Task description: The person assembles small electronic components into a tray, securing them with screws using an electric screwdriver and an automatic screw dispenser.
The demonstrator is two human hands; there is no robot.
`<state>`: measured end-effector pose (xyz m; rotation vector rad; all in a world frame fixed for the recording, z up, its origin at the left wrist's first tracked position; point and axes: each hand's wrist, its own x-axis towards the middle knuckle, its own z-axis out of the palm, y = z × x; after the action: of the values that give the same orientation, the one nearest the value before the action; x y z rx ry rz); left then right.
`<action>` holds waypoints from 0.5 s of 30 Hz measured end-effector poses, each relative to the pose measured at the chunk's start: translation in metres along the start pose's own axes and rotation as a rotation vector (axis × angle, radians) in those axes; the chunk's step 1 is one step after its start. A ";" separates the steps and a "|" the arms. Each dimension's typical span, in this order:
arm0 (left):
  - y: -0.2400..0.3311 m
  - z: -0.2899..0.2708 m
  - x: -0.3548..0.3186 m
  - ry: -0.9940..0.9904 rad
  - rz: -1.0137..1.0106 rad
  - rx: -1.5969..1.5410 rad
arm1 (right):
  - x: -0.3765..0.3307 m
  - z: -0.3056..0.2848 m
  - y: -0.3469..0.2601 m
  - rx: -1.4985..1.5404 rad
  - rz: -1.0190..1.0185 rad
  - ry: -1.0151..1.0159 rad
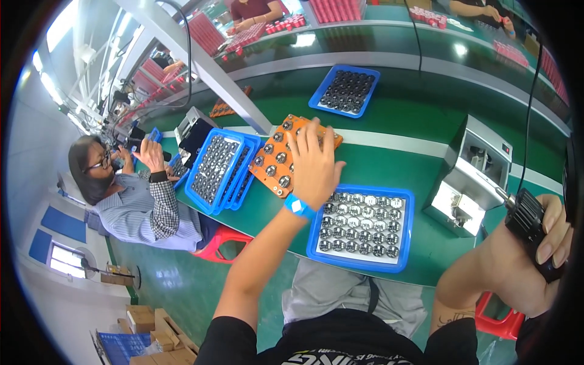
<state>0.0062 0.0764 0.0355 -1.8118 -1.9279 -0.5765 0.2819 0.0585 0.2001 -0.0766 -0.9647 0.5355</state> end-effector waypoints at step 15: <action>-0.017 0.020 -0.041 -0.201 0.093 -1.047 | 0.005 -0.040 0.046 0.493 0.062 0.075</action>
<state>-0.0091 0.0530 -0.0045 -2.6014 -1.7558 -1.6379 0.2982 0.1076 0.1671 0.3146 -0.7372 0.8084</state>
